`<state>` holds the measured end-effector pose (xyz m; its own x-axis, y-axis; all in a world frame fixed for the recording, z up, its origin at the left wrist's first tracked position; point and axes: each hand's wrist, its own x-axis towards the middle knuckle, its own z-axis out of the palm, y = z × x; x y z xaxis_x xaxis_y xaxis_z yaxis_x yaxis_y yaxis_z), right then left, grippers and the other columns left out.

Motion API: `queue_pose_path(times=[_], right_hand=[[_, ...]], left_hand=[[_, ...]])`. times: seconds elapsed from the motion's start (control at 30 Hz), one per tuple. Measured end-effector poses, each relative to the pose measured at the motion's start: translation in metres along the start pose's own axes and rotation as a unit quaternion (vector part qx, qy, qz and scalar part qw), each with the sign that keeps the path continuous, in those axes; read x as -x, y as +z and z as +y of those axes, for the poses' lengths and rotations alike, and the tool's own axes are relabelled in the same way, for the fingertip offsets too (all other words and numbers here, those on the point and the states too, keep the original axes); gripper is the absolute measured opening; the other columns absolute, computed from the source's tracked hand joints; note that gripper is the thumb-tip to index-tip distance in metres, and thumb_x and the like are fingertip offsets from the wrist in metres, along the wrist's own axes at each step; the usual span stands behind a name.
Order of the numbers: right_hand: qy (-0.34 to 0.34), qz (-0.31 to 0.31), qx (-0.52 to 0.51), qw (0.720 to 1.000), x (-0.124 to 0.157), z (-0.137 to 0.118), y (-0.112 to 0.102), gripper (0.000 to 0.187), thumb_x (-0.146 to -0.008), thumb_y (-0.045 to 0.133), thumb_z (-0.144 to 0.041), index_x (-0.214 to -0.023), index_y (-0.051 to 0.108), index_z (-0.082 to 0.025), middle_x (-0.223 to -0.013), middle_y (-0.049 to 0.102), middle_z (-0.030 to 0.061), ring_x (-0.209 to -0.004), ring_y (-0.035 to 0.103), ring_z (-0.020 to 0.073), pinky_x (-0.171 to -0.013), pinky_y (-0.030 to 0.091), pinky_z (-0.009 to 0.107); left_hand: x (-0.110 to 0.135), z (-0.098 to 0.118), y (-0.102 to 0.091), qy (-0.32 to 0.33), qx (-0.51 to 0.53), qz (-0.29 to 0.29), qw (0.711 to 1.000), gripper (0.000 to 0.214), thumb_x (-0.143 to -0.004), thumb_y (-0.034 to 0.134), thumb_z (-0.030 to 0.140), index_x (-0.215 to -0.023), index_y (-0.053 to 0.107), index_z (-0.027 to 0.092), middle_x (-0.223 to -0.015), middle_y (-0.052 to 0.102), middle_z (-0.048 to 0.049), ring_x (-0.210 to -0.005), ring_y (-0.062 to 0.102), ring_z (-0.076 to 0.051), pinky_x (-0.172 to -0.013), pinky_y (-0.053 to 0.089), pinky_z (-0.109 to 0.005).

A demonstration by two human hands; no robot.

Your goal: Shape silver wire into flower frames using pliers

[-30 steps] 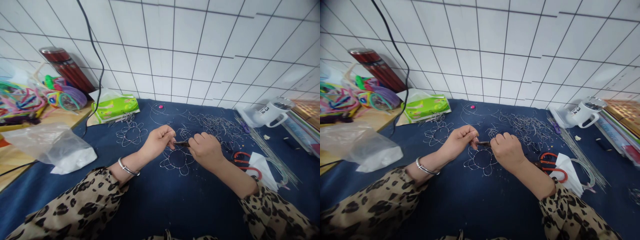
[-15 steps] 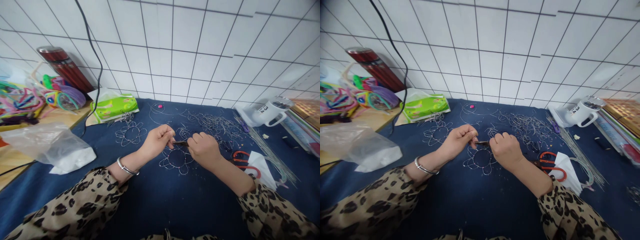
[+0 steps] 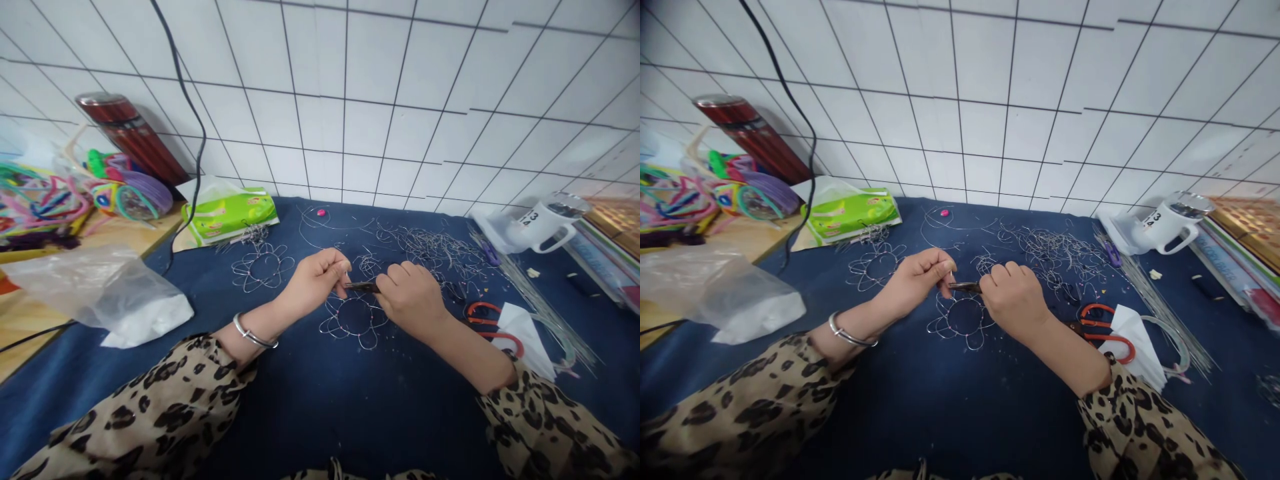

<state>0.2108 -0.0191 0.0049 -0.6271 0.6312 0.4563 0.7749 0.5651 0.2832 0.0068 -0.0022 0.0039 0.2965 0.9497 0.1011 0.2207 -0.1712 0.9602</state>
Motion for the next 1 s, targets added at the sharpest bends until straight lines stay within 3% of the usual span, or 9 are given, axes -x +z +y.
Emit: queue_pose_path(times=[0.47,0.83,1.0], right_hand=[[0.009,-0.03,0.006,0.999,0.002,-0.003,-0.001,0.017,-0.086,0.045,-0.022,-0.07,0.051,-0.018,-0.068,0.048,0.0025,-0.068,0.033,0.0161,-0.058,0.017,0.032],[0.001,0.007,0.018,1.0,0.003,-0.003,0.001,0.018,-0.084,0.045,-0.017,-0.067,0.052,-0.018,-0.065,0.047,0.002,-0.065,0.031,0.0155,-0.057,0.016,0.032],[-0.073,0.022,-0.021,0.997,0.004,-0.012,0.001,0.017,-0.084,0.046,-0.016,-0.069,0.054,-0.019,-0.062,0.045,0.0009,-0.064,0.03,0.0147,-0.057,0.017,0.032]], left_hand=[[0.003,0.001,0.001,0.013,-0.039,0.021,0.999,0.018,-0.089,0.043,0.028,-0.078,0.052,0.017,-0.064,0.06,0.0013,-0.05,0.059,-0.007,-0.054,0.047,-0.02],[0.003,0.001,0.003,-0.001,-0.019,0.022,1.0,0.019,-0.088,0.045,0.029,-0.075,0.052,0.017,-0.063,0.06,0.0012,-0.049,0.059,-0.007,-0.052,0.047,-0.02],[-0.001,0.005,-0.004,0.023,0.026,0.059,0.998,0.015,-0.088,0.044,0.025,-0.079,0.052,0.016,-0.062,0.061,0.0007,-0.049,0.058,-0.008,-0.051,0.047,-0.02]])
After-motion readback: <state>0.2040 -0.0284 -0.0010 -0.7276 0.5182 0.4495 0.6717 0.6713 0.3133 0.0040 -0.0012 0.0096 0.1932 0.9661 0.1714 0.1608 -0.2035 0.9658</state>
